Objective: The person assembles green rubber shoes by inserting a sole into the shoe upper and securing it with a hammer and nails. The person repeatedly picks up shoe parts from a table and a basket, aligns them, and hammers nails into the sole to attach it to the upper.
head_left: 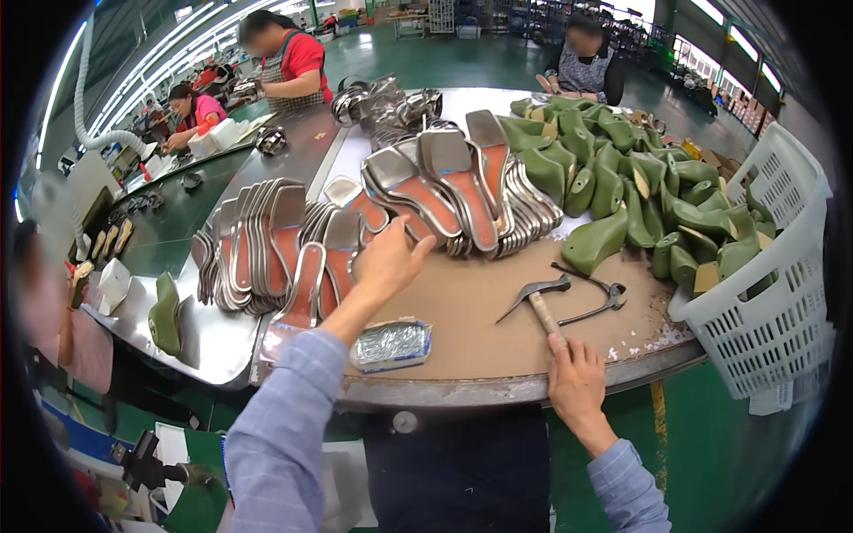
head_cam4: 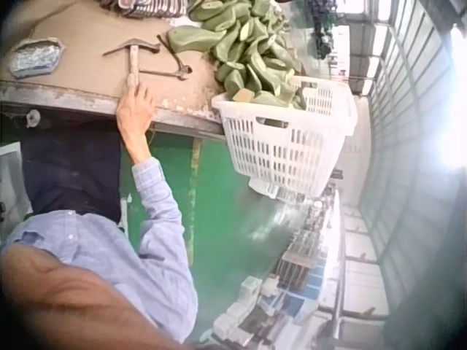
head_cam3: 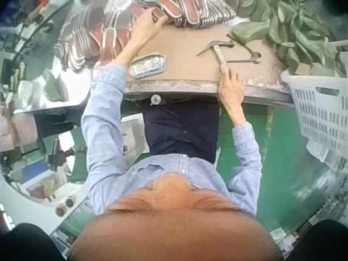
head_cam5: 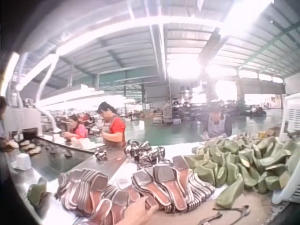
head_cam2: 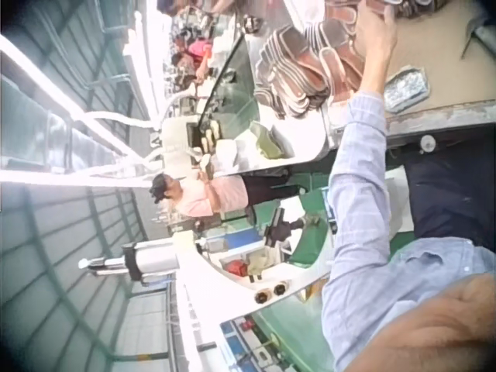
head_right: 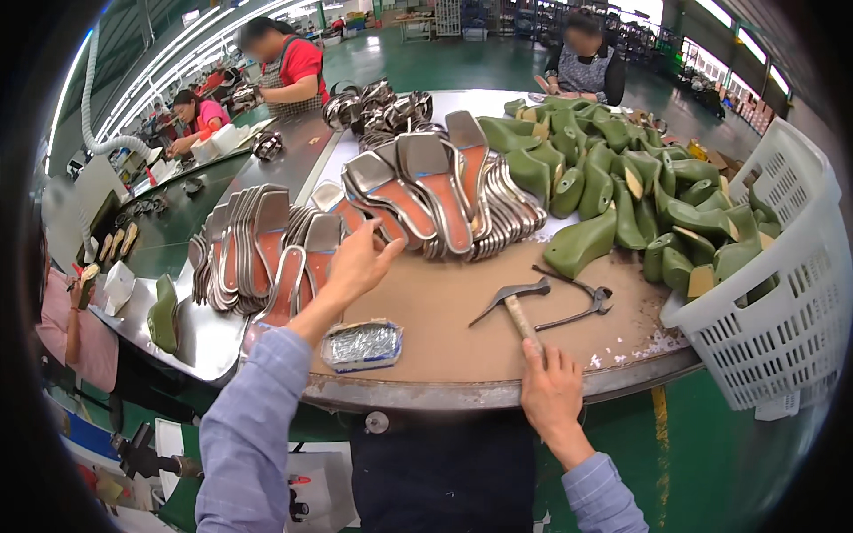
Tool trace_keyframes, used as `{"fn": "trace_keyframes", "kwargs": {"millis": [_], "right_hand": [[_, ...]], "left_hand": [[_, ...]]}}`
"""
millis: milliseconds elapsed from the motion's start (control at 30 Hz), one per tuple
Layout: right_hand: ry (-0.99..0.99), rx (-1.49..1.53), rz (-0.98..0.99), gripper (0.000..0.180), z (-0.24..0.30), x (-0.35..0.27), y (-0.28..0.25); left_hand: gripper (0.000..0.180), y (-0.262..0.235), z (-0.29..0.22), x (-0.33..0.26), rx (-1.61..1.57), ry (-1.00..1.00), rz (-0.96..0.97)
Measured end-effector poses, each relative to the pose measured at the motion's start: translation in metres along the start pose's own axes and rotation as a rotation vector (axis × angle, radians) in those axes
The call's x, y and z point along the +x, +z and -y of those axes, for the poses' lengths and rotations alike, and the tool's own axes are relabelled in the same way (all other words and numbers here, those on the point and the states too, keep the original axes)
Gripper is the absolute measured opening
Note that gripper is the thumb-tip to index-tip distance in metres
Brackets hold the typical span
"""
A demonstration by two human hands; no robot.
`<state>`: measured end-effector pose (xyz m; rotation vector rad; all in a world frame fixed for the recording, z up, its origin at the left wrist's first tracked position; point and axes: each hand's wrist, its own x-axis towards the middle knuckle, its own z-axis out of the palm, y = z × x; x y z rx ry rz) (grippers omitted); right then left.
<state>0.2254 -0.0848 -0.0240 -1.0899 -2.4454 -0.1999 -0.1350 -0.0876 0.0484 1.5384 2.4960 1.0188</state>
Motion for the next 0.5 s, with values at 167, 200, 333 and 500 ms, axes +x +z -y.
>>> {"fn": "trace_keyframes", "kwargs": {"millis": [167, 200, 333, 500], "right_hand": [[0.01, 0.053, 0.015, 0.045, 0.0, 0.0, -0.001], [0.018, 0.096, 0.016, 0.045, 0.0, 0.001, -0.002], [0.301, 0.707, -0.002, 0.044, -0.026, 0.004, 0.009], [0.414, 0.449, -0.283, 0.056, -0.079, 0.073, 0.004]], "left_hand": [[0.075, 0.074, 0.035, 0.056, 0.07, -0.192, -0.51], [0.077, 0.068, 0.056, 0.069, -0.138, -0.362, -0.26], [0.028, 0.031, 0.079, 0.094, -0.369, -0.359, -0.066], [0.039, -0.016, 0.028, 0.068, 0.171, 0.041, -0.206]]}}
